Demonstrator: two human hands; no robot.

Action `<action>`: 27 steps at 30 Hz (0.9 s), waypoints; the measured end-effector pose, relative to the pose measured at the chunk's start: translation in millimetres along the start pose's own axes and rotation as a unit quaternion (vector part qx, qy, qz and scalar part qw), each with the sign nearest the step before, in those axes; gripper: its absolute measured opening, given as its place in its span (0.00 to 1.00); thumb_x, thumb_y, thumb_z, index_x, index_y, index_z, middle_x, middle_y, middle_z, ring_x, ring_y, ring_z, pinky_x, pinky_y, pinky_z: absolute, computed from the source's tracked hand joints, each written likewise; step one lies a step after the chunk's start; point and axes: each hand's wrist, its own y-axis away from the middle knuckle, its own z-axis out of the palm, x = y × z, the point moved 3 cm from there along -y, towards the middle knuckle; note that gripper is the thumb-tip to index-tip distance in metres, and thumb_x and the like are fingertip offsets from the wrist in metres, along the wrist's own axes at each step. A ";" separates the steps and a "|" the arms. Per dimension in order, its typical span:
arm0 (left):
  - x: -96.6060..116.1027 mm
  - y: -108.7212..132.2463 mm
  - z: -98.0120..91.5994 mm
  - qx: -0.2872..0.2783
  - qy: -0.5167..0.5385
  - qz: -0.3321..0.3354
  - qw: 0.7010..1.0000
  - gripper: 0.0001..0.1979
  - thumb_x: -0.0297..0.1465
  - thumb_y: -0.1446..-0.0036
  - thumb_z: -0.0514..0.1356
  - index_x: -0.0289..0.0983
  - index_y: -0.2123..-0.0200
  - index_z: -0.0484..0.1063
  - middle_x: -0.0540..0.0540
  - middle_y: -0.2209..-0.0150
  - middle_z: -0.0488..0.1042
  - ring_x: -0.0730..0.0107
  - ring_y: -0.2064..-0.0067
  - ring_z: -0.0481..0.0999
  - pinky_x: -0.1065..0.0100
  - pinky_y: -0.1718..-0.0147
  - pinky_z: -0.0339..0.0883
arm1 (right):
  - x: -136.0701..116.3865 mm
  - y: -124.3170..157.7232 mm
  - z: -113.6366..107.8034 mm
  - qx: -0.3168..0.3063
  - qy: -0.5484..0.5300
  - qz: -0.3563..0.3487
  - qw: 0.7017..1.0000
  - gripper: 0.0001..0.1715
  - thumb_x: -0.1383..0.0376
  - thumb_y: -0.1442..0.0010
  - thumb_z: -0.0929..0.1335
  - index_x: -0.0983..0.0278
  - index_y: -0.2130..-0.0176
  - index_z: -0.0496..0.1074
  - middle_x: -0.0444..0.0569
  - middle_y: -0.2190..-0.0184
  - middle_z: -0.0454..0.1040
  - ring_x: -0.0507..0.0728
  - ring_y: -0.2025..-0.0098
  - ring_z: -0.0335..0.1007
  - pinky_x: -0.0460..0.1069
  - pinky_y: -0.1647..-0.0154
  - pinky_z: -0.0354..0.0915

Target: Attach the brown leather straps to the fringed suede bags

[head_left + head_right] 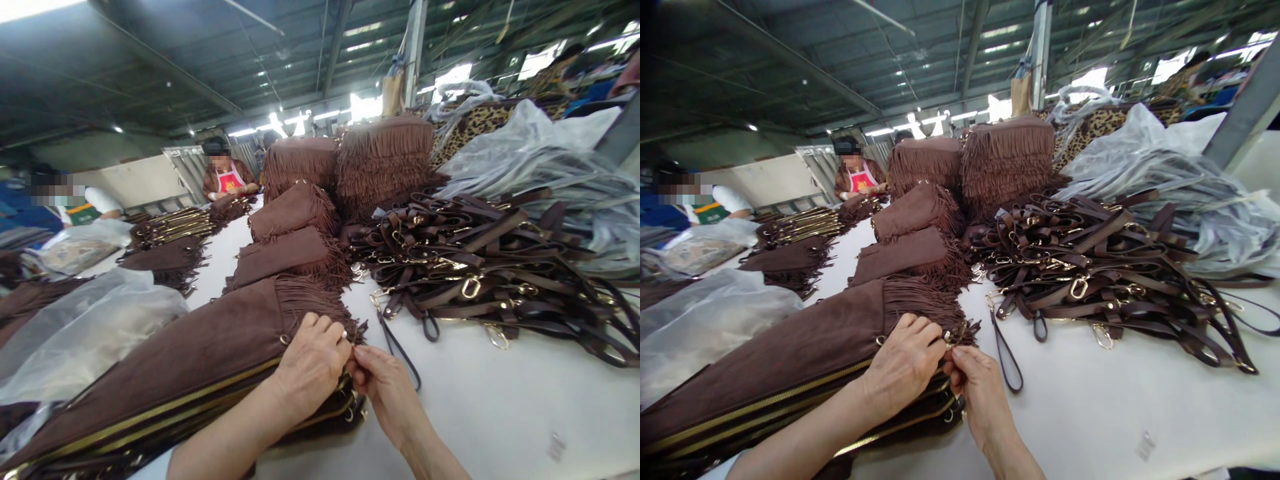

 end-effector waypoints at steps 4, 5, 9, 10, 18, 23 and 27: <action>1.8 2.9 1.6 0.026 -0.022 0.032 0.999 0.05 0.27 0.43 0.54 0.37 0.72 0.66 0.48 0.70 0.66 0.64 0.66 0.60 0.61 0.65 0.51 | -0.9 -1.6 1.0 0.005 -0.022 -0.005 1.000 0.12 0.61 0.61 0.72 0.68 0.79 0.70 0.41 0.84 0.64 0.45 0.81 0.53 0.43 0.80 0.48; 1.7 3.3 2.1 0.030 -0.022 0.034 0.999 0.05 0.26 0.44 0.54 0.37 0.72 0.66 0.48 0.70 0.66 0.63 0.66 0.60 0.61 0.65 0.51 | -0.9 -2.2 1.0 0.010 -0.025 -0.007 1.000 0.11 0.62 0.61 0.72 0.68 0.80 0.70 0.41 0.84 0.64 0.45 0.81 0.53 0.43 0.80 0.48; -0.7 2.7 3.2 0.023 -0.001 0.013 1.000 0.06 0.26 0.45 0.55 0.37 0.74 0.66 0.48 0.71 0.66 0.65 0.66 0.61 0.62 0.66 0.51 | 1.0 -4.4 1.9 0.026 -0.032 -0.008 0.999 0.10 0.63 0.62 0.71 0.68 0.81 0.69 0.40 0.84 0.63 0.45 0.81 0.52 0.42 0.80 0.48; -1.6 2.1 3.2 0.014 0.007 0.002 1.000 0.06 0.26 0.45 0.55 0.37 0.74 0.66 0.49 0.71 0.66 0.65 0.66 0.61 0.62 0.66 0.51 | 2.0 -5.0 2.6 0.027 -0.033 -0.006 0.999 0.09 0.63 0.62 0.70 0.68 0.81 0.69 0.40 0.85 0.63 0.45 0.81 0.52 0.42 0.80 0.47; -7.5 -3.2 -2.3 -0.060 0.067 -0.079 0.993 0.08 0.26 0.46 0.53 0.37 0.76 0.68 0.49 0.70 0.69 0.67 0.65 0.65 0.62 0.65 0.52 | 15.4 -10.3 6.8 0.035 -0.017 -0.006 0.999 0.06 0.66 0.59 0.67 0.66 0.83 0.66 0.39 0.85 0.62 0.45 0.82 0.50 0.43 0.81 0.44; -12.8 -6.6 -3.0 -0.071 0.102 -0.120 0.985 0.08 0.25 0.47 0.52 0.37 0.76 0.68 0.50 0.69 0.71 0.67 0.64 0.66 0.63 0.65 0.53 | 19.3 -9.0 -1.9 0.059 0.011 -0.026 0.998 0.08 0.63 0.57 0.68 0.67 0.80 0.70 0.40 0.84 0.64 0.46 0.81 0.52 0.44 0.80 0.45; -17.6 -10.4 -2.9 -0.089 0.132 -0.146 0.976 0.08 0.24 0.49 0.52 0.38 0.75 0.69 0.50 0.70 0.72 0.67 0.64 0.68 0.64 0.65 0.55 | 10.2 -2.8 -4.6 0.080 0.099 -0.104 0.986 0.14 0.58 0.54 0.69 0.66 0.71 0.73 0.40 0.82 0.64 0.49 0.79 0.54 0.45 0.78 0.51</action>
